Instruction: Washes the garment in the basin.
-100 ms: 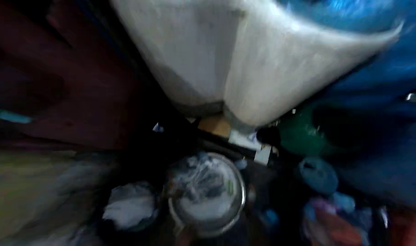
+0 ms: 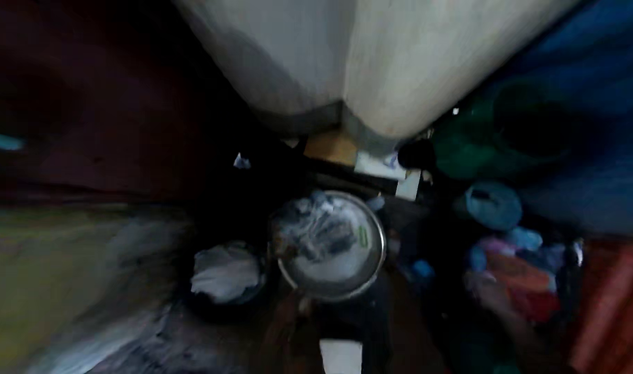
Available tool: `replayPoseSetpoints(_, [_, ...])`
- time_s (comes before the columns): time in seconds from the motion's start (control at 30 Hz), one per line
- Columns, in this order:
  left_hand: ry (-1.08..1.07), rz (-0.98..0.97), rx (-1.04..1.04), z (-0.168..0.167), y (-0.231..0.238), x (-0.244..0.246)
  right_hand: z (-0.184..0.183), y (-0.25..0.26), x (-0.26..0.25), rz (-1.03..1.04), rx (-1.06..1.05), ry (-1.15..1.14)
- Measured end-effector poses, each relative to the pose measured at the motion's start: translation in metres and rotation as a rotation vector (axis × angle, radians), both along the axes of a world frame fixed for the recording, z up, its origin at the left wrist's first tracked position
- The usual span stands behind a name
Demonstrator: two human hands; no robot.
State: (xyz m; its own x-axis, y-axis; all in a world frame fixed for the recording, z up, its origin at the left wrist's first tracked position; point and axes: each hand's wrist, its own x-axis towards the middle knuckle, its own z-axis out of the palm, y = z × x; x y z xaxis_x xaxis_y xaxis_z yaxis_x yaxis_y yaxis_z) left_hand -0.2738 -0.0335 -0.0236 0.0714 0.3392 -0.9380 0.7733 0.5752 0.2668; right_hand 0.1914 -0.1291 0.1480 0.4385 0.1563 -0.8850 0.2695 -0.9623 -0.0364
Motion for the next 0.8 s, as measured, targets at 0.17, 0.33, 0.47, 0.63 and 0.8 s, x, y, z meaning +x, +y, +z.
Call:
replayPoseSetpoints(0.17, [-0.061,-0.093,0.033,-0.035,0.010,-0.061,-0.134,-0.020,-0.042,-0.023,0.215,0.011])
replayPoseSetpoints(0.33, [-0.184,0.010,0.006,-0.103,-0.005,-0.036,-0.243,0.044,-0.117,0.279,0.286,0.205])
replayPoseSetpoints(0.47, [-0.218,0.027,0.037,-0.208,-0.043,0.003,-0.367,0.060,-0.121,0.255,0.282,0.117])
replayPoseSetpoints(0.63, [-0.242,0.135,-0.046,-0.320,-0.078,0.060,-0.491,0.037,-0.115,0.234,0.224,-0.092])
replayPoseSetpoints(0.8, [-0.167,0.673,0.077,-0.375,-0.084,0.112,-0.548,0.031,-0.132,0.111,0.281,-0.135])
